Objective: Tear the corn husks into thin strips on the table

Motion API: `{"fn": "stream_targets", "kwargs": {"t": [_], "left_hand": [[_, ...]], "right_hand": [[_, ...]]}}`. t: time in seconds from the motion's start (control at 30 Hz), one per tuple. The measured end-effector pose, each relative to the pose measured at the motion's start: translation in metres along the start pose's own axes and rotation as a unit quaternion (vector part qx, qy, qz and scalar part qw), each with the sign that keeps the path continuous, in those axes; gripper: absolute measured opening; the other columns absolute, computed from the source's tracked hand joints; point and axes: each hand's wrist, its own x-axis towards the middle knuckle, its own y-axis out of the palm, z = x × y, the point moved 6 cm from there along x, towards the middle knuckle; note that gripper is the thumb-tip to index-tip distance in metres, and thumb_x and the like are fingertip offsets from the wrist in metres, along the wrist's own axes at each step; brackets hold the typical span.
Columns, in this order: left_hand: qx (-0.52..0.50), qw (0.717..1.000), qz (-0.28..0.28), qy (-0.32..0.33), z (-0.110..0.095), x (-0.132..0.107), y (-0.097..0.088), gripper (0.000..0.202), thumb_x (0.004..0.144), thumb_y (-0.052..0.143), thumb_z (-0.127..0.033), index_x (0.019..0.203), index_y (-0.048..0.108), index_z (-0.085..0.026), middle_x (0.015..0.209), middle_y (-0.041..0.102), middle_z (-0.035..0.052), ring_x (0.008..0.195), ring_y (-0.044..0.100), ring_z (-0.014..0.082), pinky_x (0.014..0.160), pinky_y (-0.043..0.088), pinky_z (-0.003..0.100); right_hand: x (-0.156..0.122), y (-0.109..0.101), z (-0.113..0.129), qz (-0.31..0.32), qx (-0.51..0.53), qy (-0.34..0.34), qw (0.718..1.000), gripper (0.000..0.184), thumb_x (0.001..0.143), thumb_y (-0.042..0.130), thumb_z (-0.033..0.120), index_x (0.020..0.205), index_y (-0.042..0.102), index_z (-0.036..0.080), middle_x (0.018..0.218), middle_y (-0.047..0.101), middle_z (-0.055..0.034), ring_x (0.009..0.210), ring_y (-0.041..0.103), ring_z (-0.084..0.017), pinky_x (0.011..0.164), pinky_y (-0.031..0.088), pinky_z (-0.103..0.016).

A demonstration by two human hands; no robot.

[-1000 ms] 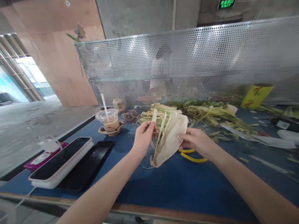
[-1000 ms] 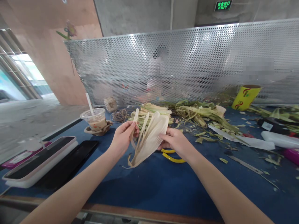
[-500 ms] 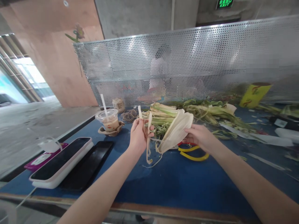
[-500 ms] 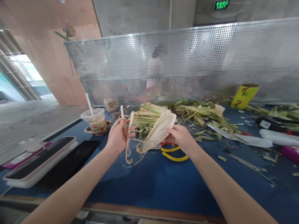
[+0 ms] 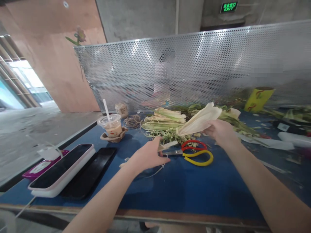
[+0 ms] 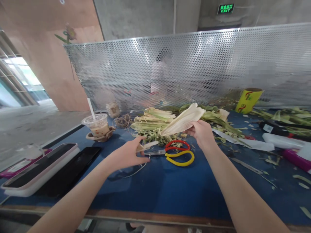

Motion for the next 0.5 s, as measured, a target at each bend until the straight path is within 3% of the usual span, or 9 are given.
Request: {"fn": "stream_targets", "kwargs": {"t": [0.17,0.4,0.5], "left_hand": [[0.107,0.994,0.002,-0.013,-0.001,0.006,0.021,0.075,0.066,0.053,-0.029,0.134,0.025,-0.014,0.092,0.064,0.0119,0.078,0.061,0.0255,0.058,0.040,0.027],[0.111,0.993,0.018,-0.018,-0.002,0.015,0.032,0.084,0.065,0.049,-0.015,0.139,0.010,-0.009,0.092,0.063,0.0141,0.077,0.060,0.0224,0.059,0.039,0.025],[0.051,0.998,0.029,-0.027,0.000,0.015,0.030,0.086,0.066,0.051,-0.016,0.139,0.008,-0.005,0.086,0.063,0.0115,0.074,0.058,0.0209,0.060,0.038,0.025]], "right_hand": [[0.005,-0.003,-0.004,0.000,0.001,-0.002,1.000,0.013,0.064,0.051,0.006,0.059,0.059,0.015,0.049,0.063,-0.0011,0.046,0.060,-0.013,0.045,0.052,-0.023],[0.011,-0.005,-0.006,-0.021,0.004,0.005,1.000,0.017,0.066,0.048,0.003,0.060,0.058,0.015,0.048,0.061,0.0017,0.047,0.059,-0.012,0.047,0.052,-0.024],[0.013,-0.005,-0.006,-0.018,0.000,0.013,1.000,0.014,0.075,0.049,0.006,0.066,0.058,0.013,0.056,0.062,0.0012,0.052,0.058,-0.011,0.052,0.052,-0.025]]}}
